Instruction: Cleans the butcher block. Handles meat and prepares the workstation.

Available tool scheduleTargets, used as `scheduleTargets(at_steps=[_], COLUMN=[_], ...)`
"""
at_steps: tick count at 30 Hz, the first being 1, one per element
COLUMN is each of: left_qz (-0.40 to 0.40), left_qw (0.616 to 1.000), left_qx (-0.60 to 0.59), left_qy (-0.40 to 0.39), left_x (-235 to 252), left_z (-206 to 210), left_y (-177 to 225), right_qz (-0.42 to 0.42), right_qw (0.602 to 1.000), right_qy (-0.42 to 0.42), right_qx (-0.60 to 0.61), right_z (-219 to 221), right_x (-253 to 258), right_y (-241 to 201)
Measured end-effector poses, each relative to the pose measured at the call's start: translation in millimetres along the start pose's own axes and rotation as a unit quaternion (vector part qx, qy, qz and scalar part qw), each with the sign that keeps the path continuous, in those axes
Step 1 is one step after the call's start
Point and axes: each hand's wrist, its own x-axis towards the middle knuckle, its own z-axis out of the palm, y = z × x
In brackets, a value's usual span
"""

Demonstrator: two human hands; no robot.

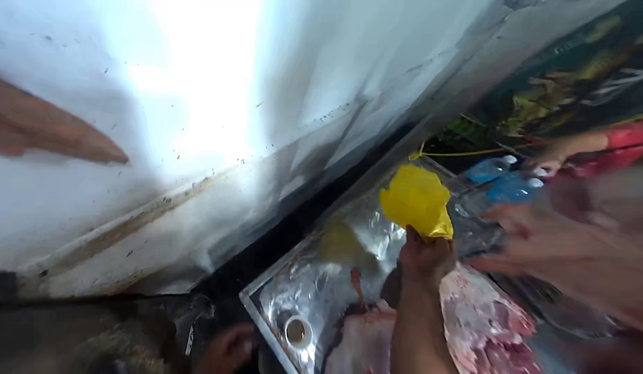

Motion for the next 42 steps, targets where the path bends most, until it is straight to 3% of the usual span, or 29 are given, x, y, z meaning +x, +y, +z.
scheduleTargets(at_steps=[3, 6, 8, 10, 12, 14, 16, 18, 21, 23, 26, 30, 33, 35, 37, 39, 42], left_qz=[0.143, 0.203, 0.214, 0.221, 0.253, 0.240, 0.206, 0.172, 0.084, 0.008, -0.067, -0.058, -0.008, -0.005, 0.032, 0.071, 0.042], left_qw=[0.980, 0.957, 0.959, 0.951, 0.938, 0.954, 0.960, 0.957, 0.980, 0.968, 0.930, 0.910, 0.935, 0.916, 0.876, 0.841, 0.803], left_qx=[-0.132, -0.172, -0.183, -0.192, -0.162, -0.044, 0.157, 0.232, 0.044, -0.076, -0.165, -0.046, 0.221, 0.376, 0.480, 0.536, 0.595], left_qy=[-0.027, -0.115, -0.026, 0.097, 0.172, 0.175, 0.103, -0.028, -0.173, -0.239, -0.321, -0.407, -0.277, -0.138, -0.032, 0.006, -0.006], left_x=[-6.4, -6.7, -30.2, -54.0, -68.0, -95.4, -125.1, -142.3, -169.6, -172.5, -155.9, -134.6, -106.5, -81.3, -50.3, -10.4, 42.2], left_z=[29.3, 82.5, 115.7, 135.1, 136.0, 132.5, 139.0, 158.4, 184.7, 197.9, 211.8, 180.4, 153.2, 139.0, 130.0, 137.5, 146.8], left_y=[67.0, 97.1, 105.5, 108.7, 93.9, 83.7, 79.3, 67.3, 25.7, 2.7, -21.6, -40.5, -19.5, -3.2, 9.2, 12.3, 3.2], right_qz=[0.112, 0.210, 0.273, 0.331, 0.328, 0.290, 0.223, 0.158, 0.174, 0.192, 0.249, 0.248, 0.220, 0.204, 0.196, 0.228, 0.303], right_qw=[0.986, 0.945, 0.860, 0.788, 0.820, 0.875, 0.880, 0.838, 0.742, 0.695, 0.692, 0.721, 0.747, 0.745, 0.713, 0.660, 0.622], right_qy=[-0.080, -0.247, -0.380, -0.438, -0.405, -0.366, -0.400, -0.480, -0.533, -0.534, -0.522, -0.521, -0.483, -0.453, -0.435, -0.444, -0.450], right_qx=[0.090, -0.052, -0.204, -0.280, -0.236, -0.131, -0.123, -0.205, -0.368, -0.441, -0.431, -0.385, -0.400, -0.446, -0.514, -0.562, -0.564], right_z=[17.6, -18.9, -35.6, -51.0, -75.9, -104.7, -127.8, -142.7, -154.8, -174.2, -213.1, -250.6, -260.3, -262.4, -262.9, -263.5, -256.0], right_x=[-135.3, -253.5, -300.4, -322.4, -337.2, -342.6, -344.1, -350.4, -377.3, -388.8, -392.6, -400.8, -395.8, -389.2, -383.4, -376.9, -375.4], right_y=[-57.7, -95.8, -124.3, -136.8, -151.1, -160.0, -175.2, -190.7, -203.5, -200.5, -202.5, -203.1, -200.2, -198.8, -198.2, -207.6, -211.1])
